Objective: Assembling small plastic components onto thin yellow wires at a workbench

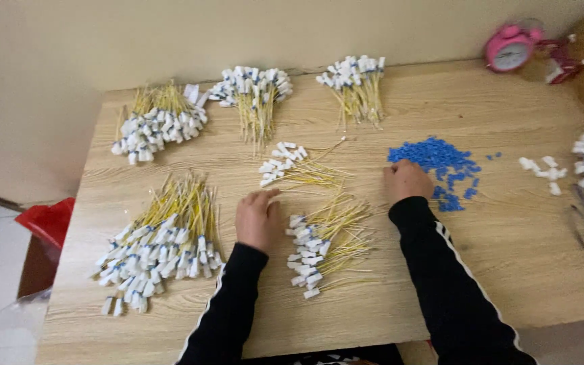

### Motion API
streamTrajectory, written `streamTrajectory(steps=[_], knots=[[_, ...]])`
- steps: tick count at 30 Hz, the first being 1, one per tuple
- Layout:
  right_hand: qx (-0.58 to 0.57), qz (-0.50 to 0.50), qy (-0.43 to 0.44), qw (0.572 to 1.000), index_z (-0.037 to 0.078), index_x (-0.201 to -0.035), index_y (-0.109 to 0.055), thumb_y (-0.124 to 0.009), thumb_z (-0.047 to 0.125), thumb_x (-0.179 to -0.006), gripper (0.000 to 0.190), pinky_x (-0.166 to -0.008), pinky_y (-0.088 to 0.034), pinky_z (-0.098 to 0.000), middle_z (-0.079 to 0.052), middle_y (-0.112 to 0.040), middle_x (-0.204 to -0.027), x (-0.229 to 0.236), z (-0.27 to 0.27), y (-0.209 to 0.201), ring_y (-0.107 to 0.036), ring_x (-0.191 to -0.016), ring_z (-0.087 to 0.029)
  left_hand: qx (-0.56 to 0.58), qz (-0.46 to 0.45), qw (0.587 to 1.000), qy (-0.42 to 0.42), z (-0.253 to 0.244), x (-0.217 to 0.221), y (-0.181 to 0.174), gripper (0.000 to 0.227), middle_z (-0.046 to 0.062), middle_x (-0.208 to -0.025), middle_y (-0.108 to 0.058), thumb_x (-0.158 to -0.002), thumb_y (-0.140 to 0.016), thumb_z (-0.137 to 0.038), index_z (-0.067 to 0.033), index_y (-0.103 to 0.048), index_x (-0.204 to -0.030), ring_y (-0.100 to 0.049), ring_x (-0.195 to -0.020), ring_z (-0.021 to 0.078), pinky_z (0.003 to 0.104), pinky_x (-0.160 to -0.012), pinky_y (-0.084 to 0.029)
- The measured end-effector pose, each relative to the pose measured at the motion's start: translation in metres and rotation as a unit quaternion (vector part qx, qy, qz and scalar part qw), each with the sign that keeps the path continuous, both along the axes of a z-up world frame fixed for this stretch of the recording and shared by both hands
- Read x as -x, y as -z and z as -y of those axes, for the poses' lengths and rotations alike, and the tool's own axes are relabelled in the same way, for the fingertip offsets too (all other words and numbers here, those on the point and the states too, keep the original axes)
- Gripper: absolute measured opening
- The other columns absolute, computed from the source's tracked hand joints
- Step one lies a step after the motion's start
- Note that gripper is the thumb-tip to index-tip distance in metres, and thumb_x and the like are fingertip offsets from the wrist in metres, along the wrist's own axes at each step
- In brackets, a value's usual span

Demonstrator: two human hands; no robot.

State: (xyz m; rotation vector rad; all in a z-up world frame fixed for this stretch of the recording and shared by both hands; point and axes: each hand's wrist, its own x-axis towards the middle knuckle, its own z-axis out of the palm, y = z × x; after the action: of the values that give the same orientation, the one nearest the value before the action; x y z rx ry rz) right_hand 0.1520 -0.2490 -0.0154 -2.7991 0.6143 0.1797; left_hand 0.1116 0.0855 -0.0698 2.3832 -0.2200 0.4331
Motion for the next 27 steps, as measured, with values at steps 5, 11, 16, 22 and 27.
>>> streamTrajectory(steps=[5,11,16,22,27], knots=[[0.007,-0.01,0.006,1.0,0.009,-0.103,-0.067,-0.043,0.031,-0.099,0.033,-0.075,-0.058,-0.0531,-0.016,-0.067,-0.1,0.003,-0.009,-0.007,-0.07,-0.082,-0.035,-0.115,0.038,0.99,-0.075,0.0,-0.022,0.011,0.026,0.004,-0.094,-0.065,-0.076,-0.074,-0.028,-0.0252,-0.073,-0.102,-0.065,-0.089,0.0266,0.037,-0.078,-0.053],[-0.004,0.054,-0.029,0.998,0.008,-0.095,-0.07,-0.048,0.034,-0.094,0.035,-0.08,-0.055,-0.0509,-0.018,-0.07,-0.092,0.016,-0.008,0.005,-0.069,-0.091,-0.037,-0.187,0.065,0.976,-0.09,0.006,-0.028,0.03,0.02,-0.004,-0.088,-0.063,-0.069,-0.077,-0.036,-0.0333,-0.071,-0.089,-0.064,-0.086,0.0209,0.034,-0.073,-0.054],[-0.153,0.155,-0.007,0.976,0.01,-0.101,-0.068,-0.055,0.039,-0.092,0.033,-0.082,-0.052,-0.05,-0.016,-0.071,-0.091,0.054,-0.03,-0.002,-0.066,-0.097,-0.036,-0.104,-0.009,0.991,-0.083,0.006,0.004,-0.015,0.017,0.006,-0.09,-0.066,-0.086,-0.066,-0.028,-0.0239,-0.065,-0.103,-0.068,-0.084,0.0299,0.042,-0.074,-0.056],[-0.123,0.182,0.002,0.976,0.011,-0.098,-0.07,-0.059,0.034,-0.091,0.026,-0.081,-0.053,-0.0492,-0.015,-0.072,-0.09,0.072,-0.018,0.008,-0.067,-0.095,-0.034,0.098,-0.171,0.977,-0.08,0.006,0.036,-0.058,0.02,0.008,-0.09,-0.071,-0.094,-0.058,-0.035,-0.0261,-0.061,-0.111,-0.069,-0.089,0.0301,0.045,-0.077,-0.054],[-0.195,0.109,-0.025,0.974,0.021,-0.102,-0.073,-0.071,0.033,-0.081,0.025,-0.084,-0.054,-0.0405,-0.005,-0.074,-0.095,0.078,-0.011,0.054,-0.068,-0.1,-0.025,0.487,-0.146,0.861,-0.011,0.006,0.056,-0.058,0.021,0.007,-0.079,-0.063,-0.093,-0.062,-0.007,-0.006,-0.067,-0.113,-0.063,-0.066,0.0134,0.023,-0.057,-0.057]])
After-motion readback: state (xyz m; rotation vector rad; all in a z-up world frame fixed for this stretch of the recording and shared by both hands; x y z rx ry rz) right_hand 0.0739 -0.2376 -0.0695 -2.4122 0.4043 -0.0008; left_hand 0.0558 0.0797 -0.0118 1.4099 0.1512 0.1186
